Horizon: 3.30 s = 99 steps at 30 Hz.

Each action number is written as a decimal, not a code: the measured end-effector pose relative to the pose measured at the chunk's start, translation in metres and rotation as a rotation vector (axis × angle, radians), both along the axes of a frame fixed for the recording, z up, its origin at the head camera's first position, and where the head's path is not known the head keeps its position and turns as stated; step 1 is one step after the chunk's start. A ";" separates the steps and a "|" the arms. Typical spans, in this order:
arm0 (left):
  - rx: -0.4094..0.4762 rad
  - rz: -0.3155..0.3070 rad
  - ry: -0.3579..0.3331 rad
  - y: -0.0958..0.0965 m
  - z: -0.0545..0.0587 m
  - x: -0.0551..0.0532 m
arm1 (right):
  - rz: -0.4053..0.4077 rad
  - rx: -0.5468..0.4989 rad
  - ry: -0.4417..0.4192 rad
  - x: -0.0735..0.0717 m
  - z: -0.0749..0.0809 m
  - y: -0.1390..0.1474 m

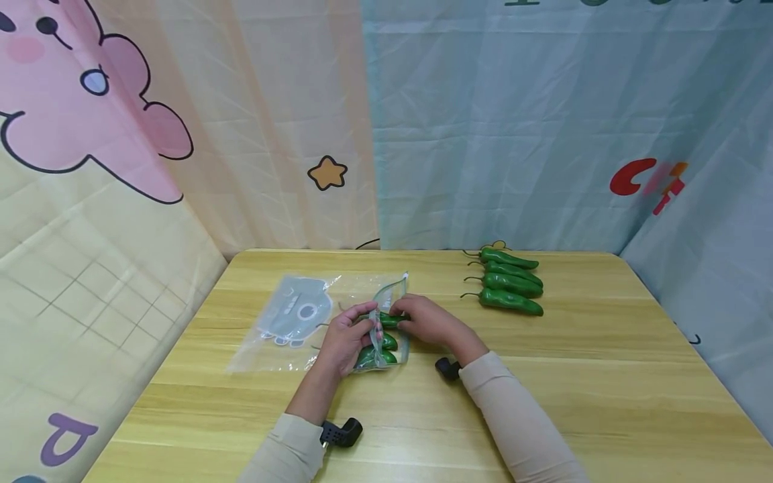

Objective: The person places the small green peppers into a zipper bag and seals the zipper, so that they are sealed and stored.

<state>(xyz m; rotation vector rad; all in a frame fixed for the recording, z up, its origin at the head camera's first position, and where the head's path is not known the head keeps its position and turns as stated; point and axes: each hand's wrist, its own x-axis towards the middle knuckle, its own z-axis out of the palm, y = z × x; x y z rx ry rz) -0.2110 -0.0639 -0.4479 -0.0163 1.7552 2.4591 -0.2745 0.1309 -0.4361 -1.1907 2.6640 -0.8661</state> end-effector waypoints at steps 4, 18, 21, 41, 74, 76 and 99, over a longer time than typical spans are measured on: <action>-0.001 0.003 -0.012 0.000 0.000 0.000 | 0.001 -0.007 -0.007 0.001 0.000 -0.005; 0.007 -0.004 0.000 0.000 0.001 0.000 | -0.039 -0.009 -0.025 -0.003 -0.001 0.007; 0.006 -0.001 0.000 0.000 0.001 0.000 | -0.068 0.002 -0.045 -0.002 -0.001 0.015; 0.019 0.003 -0.008 0.000 0.001 0.001 | -0.023 0.010 -0.019 -0.006 0.000 0.004; 0.016 -0.010 0.000 -0.001 0.000 -0.001 | -0.184 0.012 -0.022 -0.001 0.000 0.064; 0.016 -0.011 0.004 -0.001 -0.001 -0.001 | -0.199 0.015 -0.026 0.000 0.001 0.070; 0.002 -0.014 0.000 -0.001 0.000 0.001 | -0.280 0.042 0.087 0.013 0.020 0.125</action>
